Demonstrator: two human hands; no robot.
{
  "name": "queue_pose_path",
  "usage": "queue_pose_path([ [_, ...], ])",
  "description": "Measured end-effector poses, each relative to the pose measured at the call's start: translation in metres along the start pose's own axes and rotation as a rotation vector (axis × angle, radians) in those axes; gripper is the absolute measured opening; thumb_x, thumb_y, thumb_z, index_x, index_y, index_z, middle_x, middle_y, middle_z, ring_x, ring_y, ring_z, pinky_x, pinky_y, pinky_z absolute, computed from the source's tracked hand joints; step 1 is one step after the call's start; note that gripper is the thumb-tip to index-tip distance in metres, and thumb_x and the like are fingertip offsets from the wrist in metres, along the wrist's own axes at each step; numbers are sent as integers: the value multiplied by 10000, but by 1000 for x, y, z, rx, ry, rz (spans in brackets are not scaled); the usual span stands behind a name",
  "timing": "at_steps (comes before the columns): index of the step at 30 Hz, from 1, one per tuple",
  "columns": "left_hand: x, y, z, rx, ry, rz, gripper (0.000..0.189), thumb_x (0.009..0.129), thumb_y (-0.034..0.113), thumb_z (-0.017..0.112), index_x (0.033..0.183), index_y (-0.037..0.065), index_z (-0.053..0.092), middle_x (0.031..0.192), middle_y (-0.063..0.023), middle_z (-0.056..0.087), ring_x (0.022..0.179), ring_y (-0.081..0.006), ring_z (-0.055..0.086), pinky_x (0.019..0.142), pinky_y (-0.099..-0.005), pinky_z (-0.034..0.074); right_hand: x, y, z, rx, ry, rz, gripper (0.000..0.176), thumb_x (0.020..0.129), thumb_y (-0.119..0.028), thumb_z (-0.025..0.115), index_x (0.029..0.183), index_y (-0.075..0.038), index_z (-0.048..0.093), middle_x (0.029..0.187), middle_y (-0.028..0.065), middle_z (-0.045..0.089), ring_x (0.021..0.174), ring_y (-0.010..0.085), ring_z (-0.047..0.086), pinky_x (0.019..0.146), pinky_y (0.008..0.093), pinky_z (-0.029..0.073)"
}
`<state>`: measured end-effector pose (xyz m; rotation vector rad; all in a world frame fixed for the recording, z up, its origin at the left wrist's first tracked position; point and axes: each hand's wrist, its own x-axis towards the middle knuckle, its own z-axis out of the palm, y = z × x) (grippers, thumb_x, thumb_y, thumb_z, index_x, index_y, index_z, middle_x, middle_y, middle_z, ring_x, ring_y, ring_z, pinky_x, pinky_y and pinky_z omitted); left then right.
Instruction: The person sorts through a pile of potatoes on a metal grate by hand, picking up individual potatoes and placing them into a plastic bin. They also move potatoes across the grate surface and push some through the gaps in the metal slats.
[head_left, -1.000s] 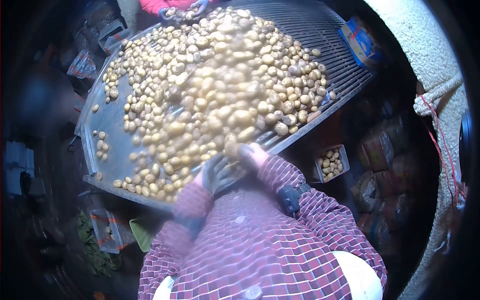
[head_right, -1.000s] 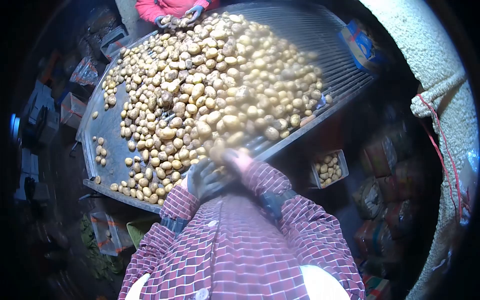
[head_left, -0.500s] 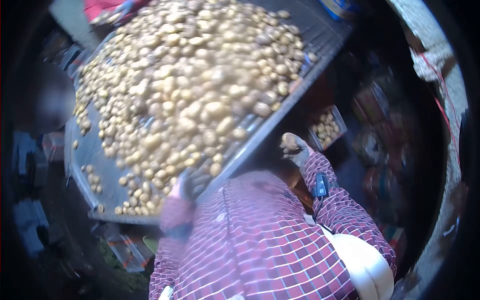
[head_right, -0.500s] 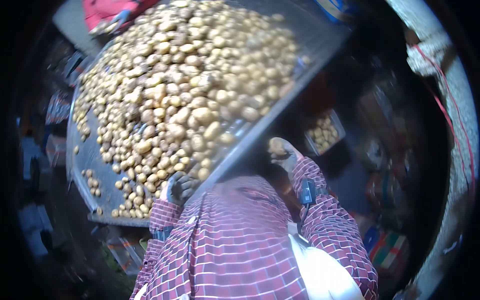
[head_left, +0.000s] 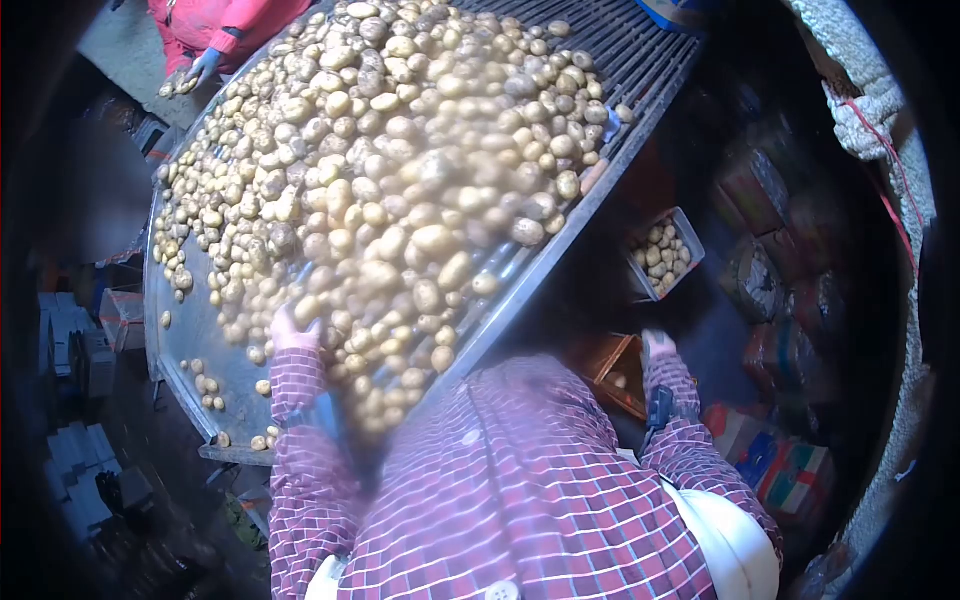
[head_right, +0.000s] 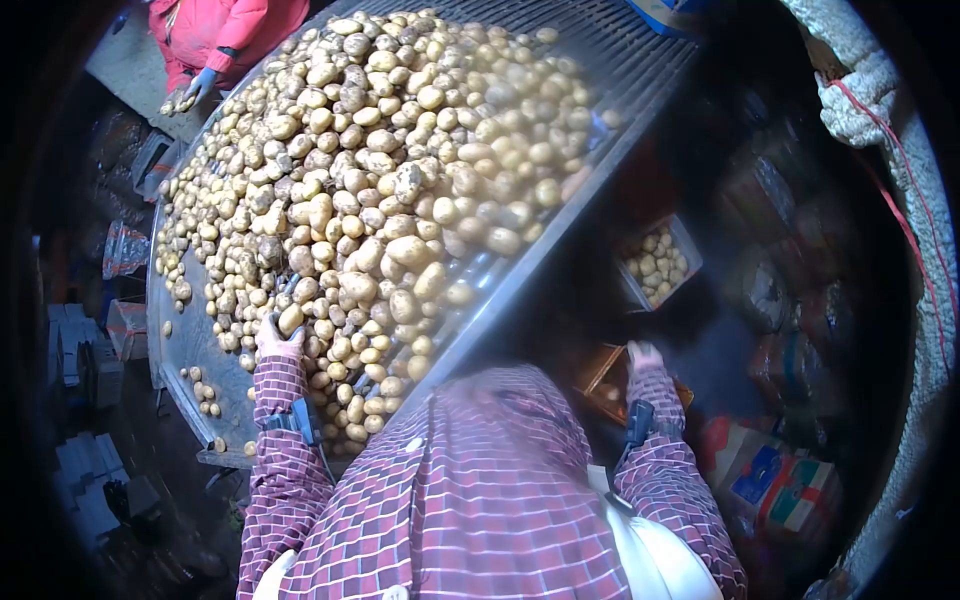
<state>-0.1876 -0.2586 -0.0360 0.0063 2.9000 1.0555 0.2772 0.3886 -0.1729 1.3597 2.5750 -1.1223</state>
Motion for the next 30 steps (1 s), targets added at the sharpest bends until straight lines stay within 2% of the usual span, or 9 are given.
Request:
queue_pose_path([
  [3,-9,16,11,-600,27,-207,618,734,109,806,1264,10,505,1114,-144,613,962,-227,616,829,-361,539,18,-278,15,632,-42,-63,314,897,-100,677,1197,-21,626,1077,81,663,940,148,627,815,275,527],
  [6,-26,91,19,-772,-204,-128,607,822,187,773,1313,4,467,1099,-100,624,882,-168,617,755,-301,526,9,-435,65,371,-128,-508,341,857,-160,721,1155,-7,662,1057,113,699,973,211,664,901,342,518],
  [9,-24,143,62,-524,-258,-183,620,773,275,787,1271,21,520,1211,-169,573,990,-243,623,818,-338,544,-3,-536,108,-340,-451,-800,544,837,-218,698,1347,-126,533,1438,198,409,1299,365,432,1079,424,394],
  [13,-22,176,72,158,-242,96,754,676,464,769,1244,10,570,1435,-263,339,1318,-334,418,1065,-437,408,20,-545,166,-365,-174,-1104,441,754,-191,717,1180,-126,622,1212,184,573,1093,321,585,950,415,497],
  [18,-28,81,65,-1037,-372,-326,600,841,353,671,1332,52,500,1282,-137,558,1124,-269,575,957,-416,481,42,-533,113,517,-621,-274,294,826,-207,674,1081,-67,632,948,86,652,832,220,630,794,352,532],
  [22,-81,73,27,-928,-309,-32,488,966,444,497,1330,118,491,1363,-112,510,1211,-326,495,998,-561,424,13,-521,125,-441,-403,-1080,344,795,-166,666,1138,-187,642,1066,106,635,953,331,640,836,416,525],
  [25,-119,40,22,-2229,-325,-473,407,987,442,459,1280,166,515,1330,-161,507,1205,-361,477,1008,-628,388,-25,-537,148,-1086,-435,-962,361,862,-113,576,1211,-204,593,1239,152,520,1055,330,621,890,422,518],
  [27,-140,38,19,-2211,-87,-670,373,984,437,473,1252,183,528,1293,-177,519,1165,-376,491,1009,-648,384,-28,-544,142,-1003,-483,-938,366,829,-130,621,1190,-188,598,1236,169,522,1066,327,619,898,451,514],
  [30,-161,65,3,-1935,84,-695,310,928,457,595,1004,174,496,793,-3,499,687,-175,522,594,-283,475,8,-529,130,-767,-587,-1059,524,749,-129,707,1256,-176,582,1222,155,552,1063,320,622,920,468,512],
])
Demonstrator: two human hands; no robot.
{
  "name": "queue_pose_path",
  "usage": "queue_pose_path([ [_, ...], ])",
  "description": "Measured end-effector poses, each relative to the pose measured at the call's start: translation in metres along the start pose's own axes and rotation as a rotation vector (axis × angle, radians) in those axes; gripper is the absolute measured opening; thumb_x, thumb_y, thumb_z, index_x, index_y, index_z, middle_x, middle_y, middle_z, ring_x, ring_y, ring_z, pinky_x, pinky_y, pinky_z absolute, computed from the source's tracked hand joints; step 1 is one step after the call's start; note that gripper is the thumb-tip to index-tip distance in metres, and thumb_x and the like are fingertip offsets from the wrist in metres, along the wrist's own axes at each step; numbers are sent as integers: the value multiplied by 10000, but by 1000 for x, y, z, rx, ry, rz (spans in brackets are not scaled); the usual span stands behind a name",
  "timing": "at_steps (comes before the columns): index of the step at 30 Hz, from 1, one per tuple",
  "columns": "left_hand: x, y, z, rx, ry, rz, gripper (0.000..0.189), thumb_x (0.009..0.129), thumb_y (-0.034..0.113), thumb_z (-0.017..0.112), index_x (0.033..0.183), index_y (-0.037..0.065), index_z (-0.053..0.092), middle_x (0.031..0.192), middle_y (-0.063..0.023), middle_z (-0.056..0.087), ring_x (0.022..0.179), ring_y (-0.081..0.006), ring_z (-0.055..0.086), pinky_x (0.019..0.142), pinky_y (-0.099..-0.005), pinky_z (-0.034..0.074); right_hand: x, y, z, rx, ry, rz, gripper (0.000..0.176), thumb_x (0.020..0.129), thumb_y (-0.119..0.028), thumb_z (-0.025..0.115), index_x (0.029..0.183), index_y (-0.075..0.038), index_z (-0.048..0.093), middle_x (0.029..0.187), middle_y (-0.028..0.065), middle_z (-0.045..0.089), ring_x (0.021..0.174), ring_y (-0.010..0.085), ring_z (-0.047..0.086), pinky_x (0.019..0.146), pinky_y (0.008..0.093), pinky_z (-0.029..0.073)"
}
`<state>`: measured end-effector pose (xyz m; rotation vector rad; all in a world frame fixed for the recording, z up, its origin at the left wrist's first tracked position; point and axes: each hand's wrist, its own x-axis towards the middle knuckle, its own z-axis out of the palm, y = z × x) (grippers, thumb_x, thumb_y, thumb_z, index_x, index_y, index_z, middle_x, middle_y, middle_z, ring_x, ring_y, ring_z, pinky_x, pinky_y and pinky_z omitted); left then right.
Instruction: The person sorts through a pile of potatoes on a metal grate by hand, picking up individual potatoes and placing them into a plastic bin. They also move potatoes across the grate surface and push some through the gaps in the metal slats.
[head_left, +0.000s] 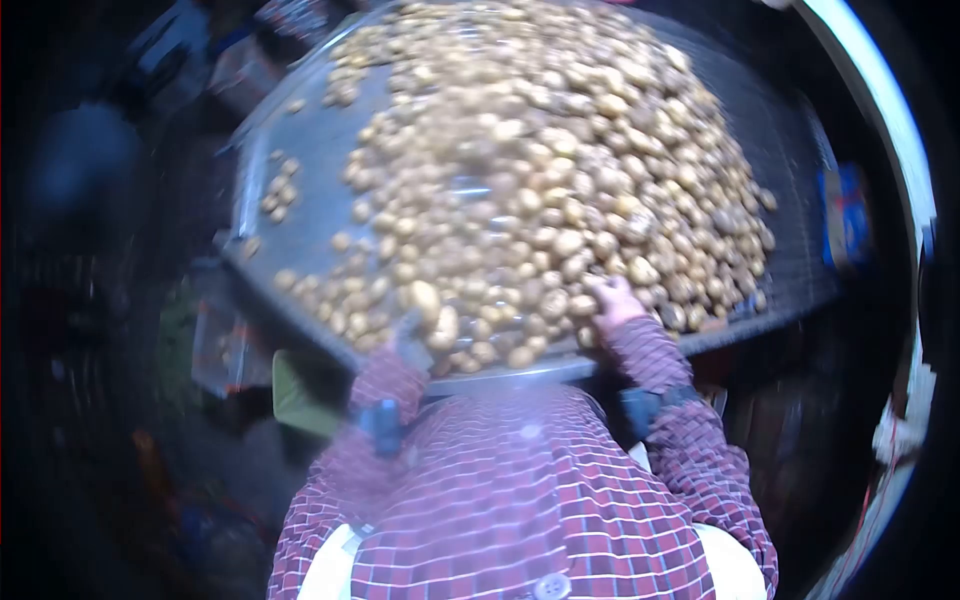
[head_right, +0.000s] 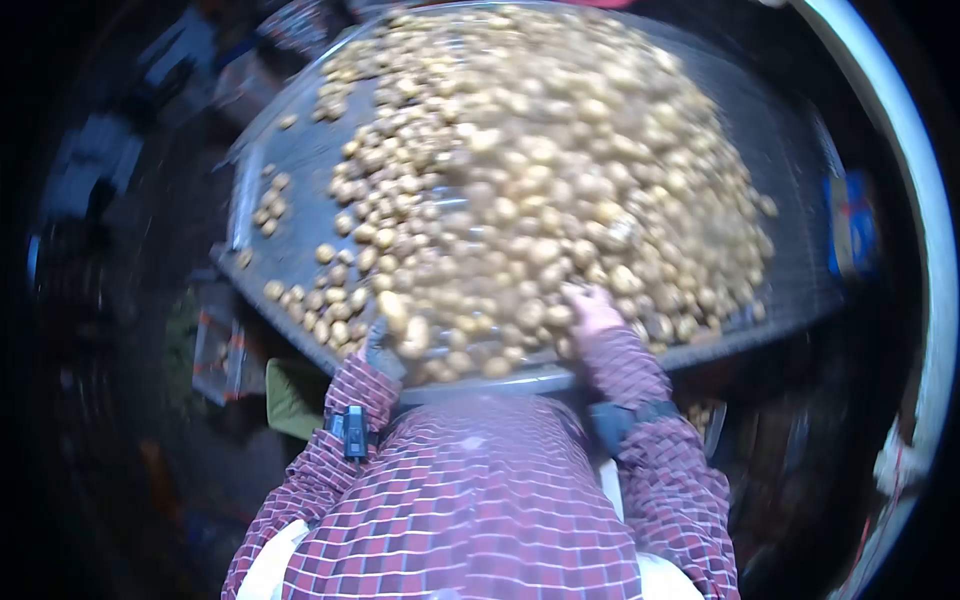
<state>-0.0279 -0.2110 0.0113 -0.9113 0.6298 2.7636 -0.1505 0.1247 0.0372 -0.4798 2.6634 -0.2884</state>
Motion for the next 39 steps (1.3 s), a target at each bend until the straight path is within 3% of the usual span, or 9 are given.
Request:
queue_pose_path([
  [5,-65,26,-59,-27,-28,65,676,814,428,726,1302,37,470,1122,-112,564,979,-270,565,934,-427,457,9,11,-15,1522,-311,173,594,835,-131,703,1365,-11,465,1220,106,602,1091,220,615,888,350,543],
  [7,-74,16,-113,-123,49,261,671,831,440,698,1311,39,453,1150,-128,557,1007,-291,555,933,-473,485,29,-25,-16,1401,-412,198,520,863,-84,661,1348,-25,482,1199,115,606,1099,220,608,895,356,541],
  [12,-117,26,-228,-243,179,376,589,896,535,593,1362,196,473,1432,-56,478,1302,-333,453,927,-620,448,27,-217,-25,300,-378,-909,560,729,-146,754,1265,-150,594,1283,165,524,1180,360,543,993,407,474],
  [18,-129,13,-298,-448,-237,265,693,836,584,633,1369,176,461,1396,-97,481,1224,-286,505,1030,-467,417,3,-314,74,849,-836,-514,538,897,-321,663,1347,-61,526,1249,157,608,1136,277,602,962,391,484],
  [21,-120,-6,-355,-82,649,261,735,853,542,623,1431,165,369,1454,-99,402,1308,-277,422,1081,-514,356,16,-250,92,1006,-798,-610,452,918,-254,635,1320,-62,558,1221,150,620,1137,224,604,946,361,501],
  [24,-106,8,-404,-353,774,142,594,915,439,581,1415,170,405,1398,-82,463,1250,-298,471,1023,-565,406,14,-150,23,640,-323,-783,385,898,-132,574,1274,-47,583,1287,134,564,1036,242,653,892,379,554],
  [29,-71,61,-168,470,689,629,432,917,113,638,1329,70,516,1145,-113,615,984,-240,625,767,-341,538,-16,-2,9,1470,119,459,216,864,-92,655,1067,-19,653,883,79,668,746,159,641,654,283,534],
  [37,25,-40,32,1093,71,353,188,930,77,620,1111,34,646,907,-27,665,782,-100,617,695,-250,520,-45,-40,-17,1107,9,359,212,854,-92,639,1047,-46,715,1010,78,701,898,158,648,838,276,529],
  [39,16,-57,70,1013,37,45,176,923,79,594,1083,30,650,864,-55,666,738,-137,633,690,-271,526,-14,-54,-10,186,-9,-141,258,803,-185,698,1059,-158,680,1071,86,659,999,294,627,883,409,523],
])
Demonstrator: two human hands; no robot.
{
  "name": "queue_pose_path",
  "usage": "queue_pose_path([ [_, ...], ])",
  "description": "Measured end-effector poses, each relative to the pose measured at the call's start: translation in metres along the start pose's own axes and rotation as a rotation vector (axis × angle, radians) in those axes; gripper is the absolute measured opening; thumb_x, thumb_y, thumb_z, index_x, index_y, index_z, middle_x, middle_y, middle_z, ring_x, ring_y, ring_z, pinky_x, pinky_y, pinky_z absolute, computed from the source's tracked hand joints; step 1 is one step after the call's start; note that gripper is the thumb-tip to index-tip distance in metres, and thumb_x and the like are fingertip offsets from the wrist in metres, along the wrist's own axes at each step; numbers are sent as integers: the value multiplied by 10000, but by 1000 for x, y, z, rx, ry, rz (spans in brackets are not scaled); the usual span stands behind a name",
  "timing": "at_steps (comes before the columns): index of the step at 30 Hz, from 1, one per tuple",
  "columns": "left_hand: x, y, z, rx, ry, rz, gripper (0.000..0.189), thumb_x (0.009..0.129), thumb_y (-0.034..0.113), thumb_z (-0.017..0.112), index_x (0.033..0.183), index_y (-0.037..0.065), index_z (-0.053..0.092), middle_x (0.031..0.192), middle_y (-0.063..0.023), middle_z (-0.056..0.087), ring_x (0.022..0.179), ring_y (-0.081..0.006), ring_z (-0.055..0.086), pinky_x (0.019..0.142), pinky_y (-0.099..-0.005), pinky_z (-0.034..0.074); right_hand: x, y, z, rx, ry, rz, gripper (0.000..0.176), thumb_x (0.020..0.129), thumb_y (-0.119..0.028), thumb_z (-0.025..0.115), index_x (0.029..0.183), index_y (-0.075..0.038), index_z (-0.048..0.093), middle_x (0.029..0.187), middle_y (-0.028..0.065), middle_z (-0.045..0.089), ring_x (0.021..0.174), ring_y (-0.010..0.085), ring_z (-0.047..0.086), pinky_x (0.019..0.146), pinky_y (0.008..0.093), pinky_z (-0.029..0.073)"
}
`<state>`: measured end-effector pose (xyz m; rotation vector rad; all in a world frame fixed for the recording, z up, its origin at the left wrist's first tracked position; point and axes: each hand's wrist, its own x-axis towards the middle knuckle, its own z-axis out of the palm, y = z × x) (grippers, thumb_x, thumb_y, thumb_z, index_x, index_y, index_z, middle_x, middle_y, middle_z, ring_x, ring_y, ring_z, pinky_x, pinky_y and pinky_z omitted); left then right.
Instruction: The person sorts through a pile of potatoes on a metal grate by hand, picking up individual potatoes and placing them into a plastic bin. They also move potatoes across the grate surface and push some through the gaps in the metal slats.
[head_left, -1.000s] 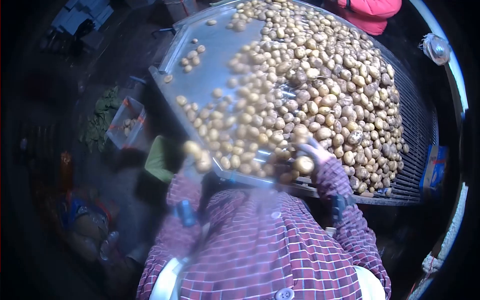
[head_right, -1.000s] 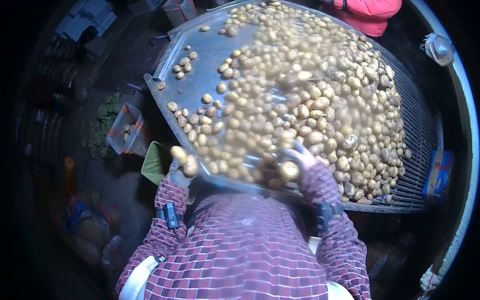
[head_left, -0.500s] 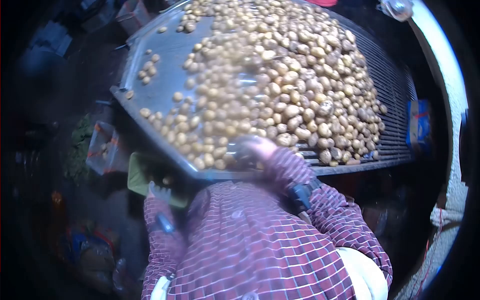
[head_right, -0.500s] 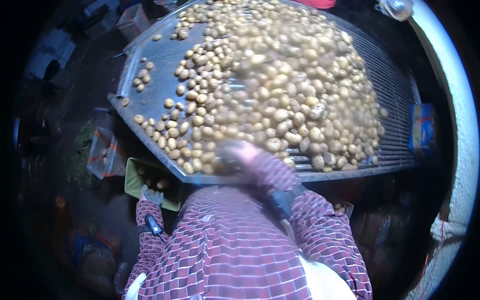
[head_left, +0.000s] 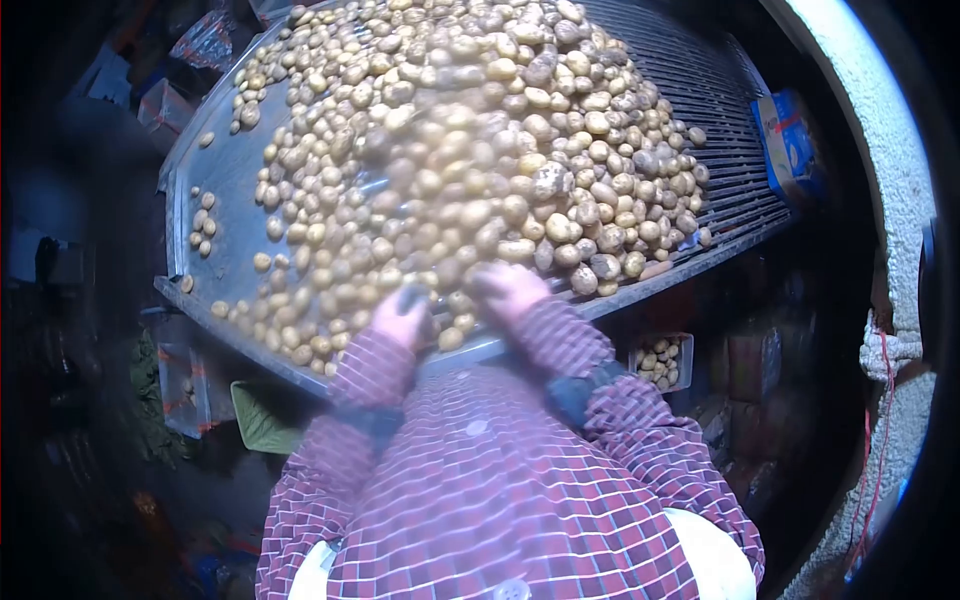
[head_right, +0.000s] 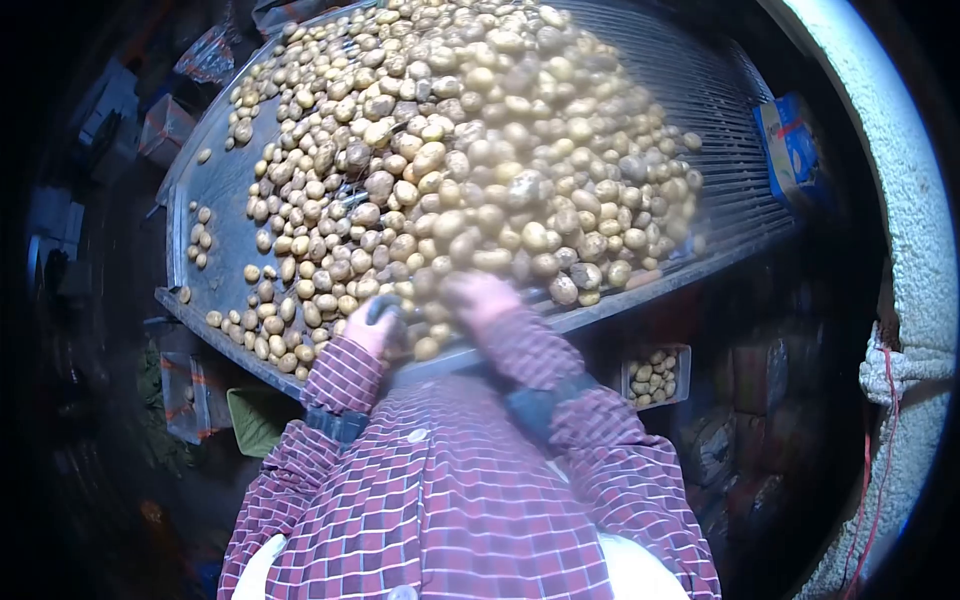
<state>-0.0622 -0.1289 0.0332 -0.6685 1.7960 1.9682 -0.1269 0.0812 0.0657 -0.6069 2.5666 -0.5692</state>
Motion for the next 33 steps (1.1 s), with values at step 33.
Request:
queue_pose_path([
  [33,-33,-72,-27,-890,31,17,309,975,385,503,1033,86,457,1040,-131,535,875,-239,526,685,-374,513,37,-54,10,314,-215,-671,681,876,-254,646,1477,-108,361,1401,214,445,1241,367,496,1034,436,440],
])
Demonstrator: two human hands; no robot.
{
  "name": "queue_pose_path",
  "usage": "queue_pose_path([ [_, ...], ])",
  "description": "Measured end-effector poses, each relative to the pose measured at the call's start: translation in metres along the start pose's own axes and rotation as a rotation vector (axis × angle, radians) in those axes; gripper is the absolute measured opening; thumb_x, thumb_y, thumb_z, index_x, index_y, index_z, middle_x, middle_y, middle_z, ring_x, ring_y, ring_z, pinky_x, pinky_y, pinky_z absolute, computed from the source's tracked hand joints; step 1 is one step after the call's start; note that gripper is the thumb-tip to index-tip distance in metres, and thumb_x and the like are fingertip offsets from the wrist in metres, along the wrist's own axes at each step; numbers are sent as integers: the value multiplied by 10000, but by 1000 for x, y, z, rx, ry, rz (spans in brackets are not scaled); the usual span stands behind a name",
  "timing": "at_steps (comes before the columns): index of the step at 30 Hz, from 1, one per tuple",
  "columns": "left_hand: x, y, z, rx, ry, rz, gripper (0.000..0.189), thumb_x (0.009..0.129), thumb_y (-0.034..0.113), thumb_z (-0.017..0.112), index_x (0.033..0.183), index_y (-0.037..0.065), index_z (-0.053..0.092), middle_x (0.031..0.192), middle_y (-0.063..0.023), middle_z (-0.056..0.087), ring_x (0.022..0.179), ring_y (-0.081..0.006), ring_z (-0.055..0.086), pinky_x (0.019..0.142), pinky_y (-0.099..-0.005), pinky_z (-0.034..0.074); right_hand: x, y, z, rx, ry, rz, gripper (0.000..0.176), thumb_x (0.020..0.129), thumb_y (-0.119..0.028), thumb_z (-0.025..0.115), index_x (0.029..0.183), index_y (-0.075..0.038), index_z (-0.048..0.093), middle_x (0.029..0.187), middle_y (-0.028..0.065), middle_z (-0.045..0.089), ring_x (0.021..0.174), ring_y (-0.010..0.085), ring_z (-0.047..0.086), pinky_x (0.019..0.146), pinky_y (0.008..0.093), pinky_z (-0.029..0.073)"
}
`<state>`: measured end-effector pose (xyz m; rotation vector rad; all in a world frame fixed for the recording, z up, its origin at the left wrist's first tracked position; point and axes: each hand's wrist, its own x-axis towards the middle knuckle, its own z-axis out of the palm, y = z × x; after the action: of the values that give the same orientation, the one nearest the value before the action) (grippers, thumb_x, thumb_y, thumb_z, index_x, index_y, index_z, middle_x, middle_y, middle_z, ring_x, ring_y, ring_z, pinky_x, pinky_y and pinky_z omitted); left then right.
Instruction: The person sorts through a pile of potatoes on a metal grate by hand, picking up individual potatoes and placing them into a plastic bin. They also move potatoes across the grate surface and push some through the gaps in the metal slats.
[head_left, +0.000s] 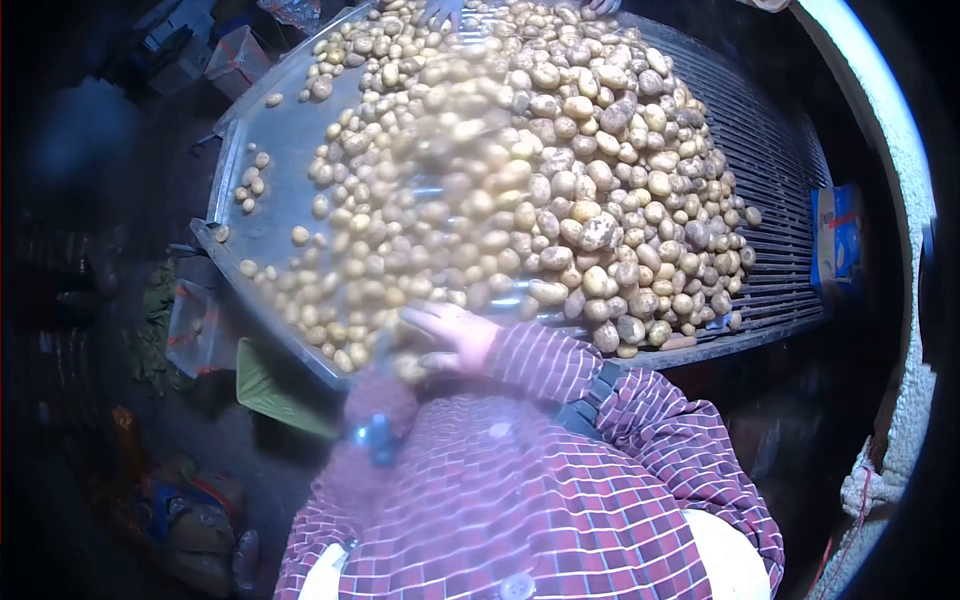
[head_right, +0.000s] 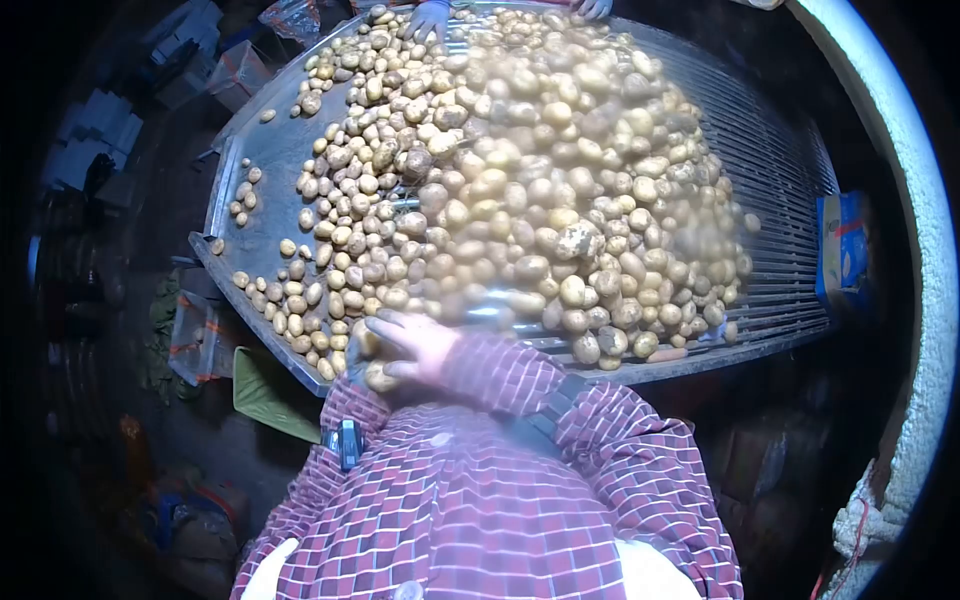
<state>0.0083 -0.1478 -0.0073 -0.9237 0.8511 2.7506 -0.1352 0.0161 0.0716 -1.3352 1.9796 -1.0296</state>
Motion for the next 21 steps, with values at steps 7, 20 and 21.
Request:
queue_pose_path([
  [7,-90,62,-80,-283,663,408,325,978,409,492,790,146,462,851,-51,549,690,-159,484,560,-309,482,-49,11,-36,120,-174,473,361,908,-270,579,1187,-44,623,1164,192,640,1067,315,619,967,392,488],
  [20,-29,114,-130,293,505,586,472,937,139,526,1389,52,420,1397,-158,443,1195,-332,533,971,-445,503,-81,48,-50,-649,130,983,287,907,-302,562,1130,-127,602,1068,161,614,1031,334,612,904,426,497],
  [21,-10,106,-80,283,483,521,479,930,170,561,1383,65,442,1324,-146,516,1124,-288,575,927,-415,506,-69,34,-57,-563,74,1008,290,912,-307,563,1138,-128,599,1084,156,616,1044,319,609,910,426,498],
])
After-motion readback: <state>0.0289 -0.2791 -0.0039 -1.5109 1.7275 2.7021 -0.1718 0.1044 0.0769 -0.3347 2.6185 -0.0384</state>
